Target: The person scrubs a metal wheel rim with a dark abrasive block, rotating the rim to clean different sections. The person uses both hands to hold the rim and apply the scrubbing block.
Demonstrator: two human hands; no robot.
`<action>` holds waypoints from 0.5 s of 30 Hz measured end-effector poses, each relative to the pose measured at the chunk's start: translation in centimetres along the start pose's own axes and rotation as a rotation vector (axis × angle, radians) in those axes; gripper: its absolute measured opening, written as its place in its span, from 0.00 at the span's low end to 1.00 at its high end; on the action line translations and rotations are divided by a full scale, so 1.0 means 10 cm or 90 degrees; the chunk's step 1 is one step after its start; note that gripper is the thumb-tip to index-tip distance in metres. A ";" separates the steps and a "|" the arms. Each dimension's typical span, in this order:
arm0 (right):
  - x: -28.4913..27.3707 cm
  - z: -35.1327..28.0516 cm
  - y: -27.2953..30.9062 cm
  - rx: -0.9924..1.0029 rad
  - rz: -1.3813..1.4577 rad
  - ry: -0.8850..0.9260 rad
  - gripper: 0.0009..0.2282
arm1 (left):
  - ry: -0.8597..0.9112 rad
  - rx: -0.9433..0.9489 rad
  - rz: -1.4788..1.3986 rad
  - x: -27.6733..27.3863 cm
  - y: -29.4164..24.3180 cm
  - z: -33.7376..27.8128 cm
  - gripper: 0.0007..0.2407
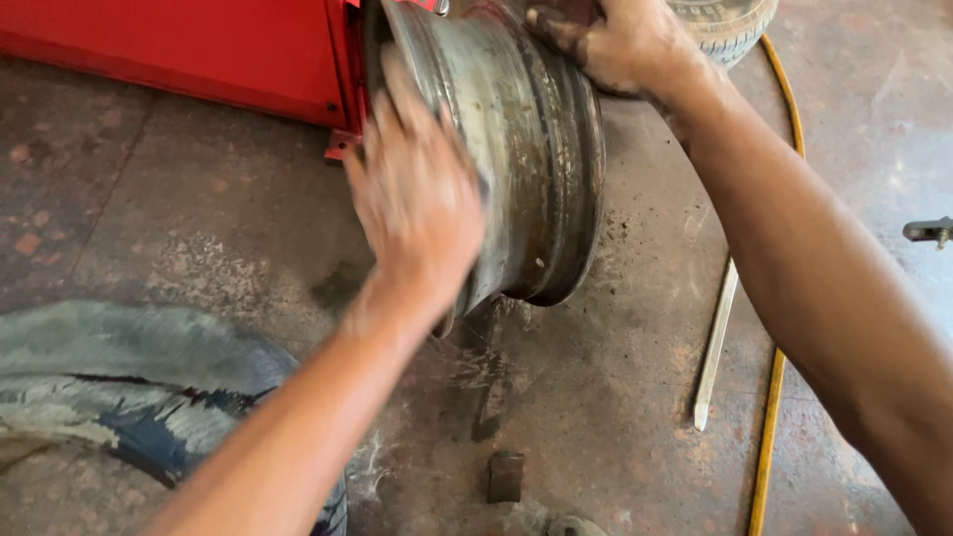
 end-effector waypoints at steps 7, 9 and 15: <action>0.00 -0.44 -0.01 -0.021 -0.005 -0.110 0.13 | 0.225 -0.109 -0.136 -0.44 -0.25 -0.84 0.28; -0.09 -0.54 0.14 -0.099 -0.043 -0.122 0.15 | 0.257 -0.135 -0.141 -0.51 -0.31 -0.77 0.29; -0.18 -0.38 0.25 -0.006 -0.080 0.047 0.18 | 0.291 -0.194 -0.234 -0.63 -0.36 -0.39 0.30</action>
Point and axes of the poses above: each hand's wrist, its own z-axis towards the middle knuckle, its own x-axis out of the palm, y = z × x, the point moved 4 cm from there along z, towards the middle knuckle, and after that the axes turned 4 degrees about -x, right-handed, at the moved point
